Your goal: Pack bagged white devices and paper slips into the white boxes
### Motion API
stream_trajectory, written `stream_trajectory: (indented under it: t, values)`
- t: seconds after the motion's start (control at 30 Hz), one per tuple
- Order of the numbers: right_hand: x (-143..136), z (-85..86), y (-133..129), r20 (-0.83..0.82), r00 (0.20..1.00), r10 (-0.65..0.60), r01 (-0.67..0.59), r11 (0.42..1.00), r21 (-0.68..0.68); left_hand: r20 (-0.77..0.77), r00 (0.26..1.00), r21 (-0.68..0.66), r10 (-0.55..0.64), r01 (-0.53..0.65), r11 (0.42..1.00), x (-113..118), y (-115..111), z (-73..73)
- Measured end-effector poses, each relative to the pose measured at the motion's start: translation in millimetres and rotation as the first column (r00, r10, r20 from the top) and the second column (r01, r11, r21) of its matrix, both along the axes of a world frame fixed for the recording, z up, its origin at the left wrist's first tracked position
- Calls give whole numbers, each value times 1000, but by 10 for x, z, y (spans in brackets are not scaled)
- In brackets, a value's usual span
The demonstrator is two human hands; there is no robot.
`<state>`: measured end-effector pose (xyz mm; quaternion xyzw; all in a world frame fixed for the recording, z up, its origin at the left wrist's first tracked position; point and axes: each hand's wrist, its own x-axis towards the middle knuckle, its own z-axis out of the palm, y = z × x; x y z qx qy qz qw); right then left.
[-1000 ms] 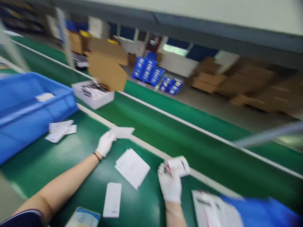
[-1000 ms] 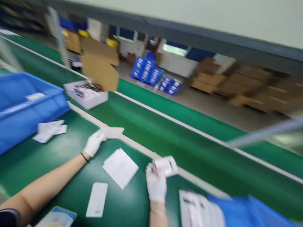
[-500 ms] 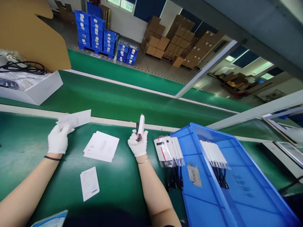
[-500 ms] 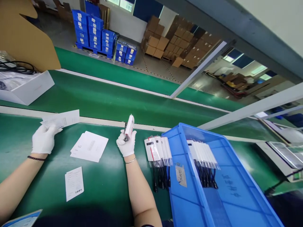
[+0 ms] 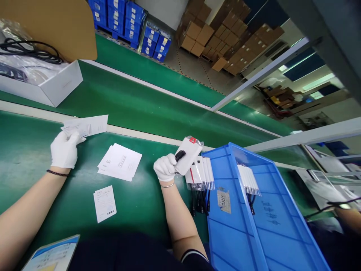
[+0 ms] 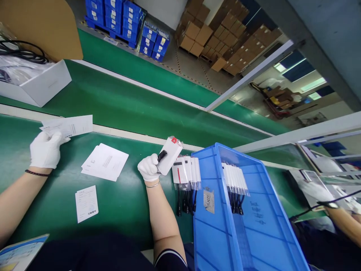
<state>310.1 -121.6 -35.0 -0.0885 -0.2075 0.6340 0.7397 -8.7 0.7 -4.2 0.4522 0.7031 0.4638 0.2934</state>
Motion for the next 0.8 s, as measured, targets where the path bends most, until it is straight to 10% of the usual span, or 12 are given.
stream_trajectory:
  t: [0.27,0.57,0.8]
  values:
    - [-29,-8,18,-33,998,56,-52,993,102,70,998,18,9,-11,1000,72,-34,101]
    - [-78,106,-12,174,982,-73,112,968,-226,-110,994,35,10,-6,999,-100,52,-144]
    - [-100,187,11,191,977,90,-27,951,-307,245,969,130,-4,-29,991,-303,107,68]
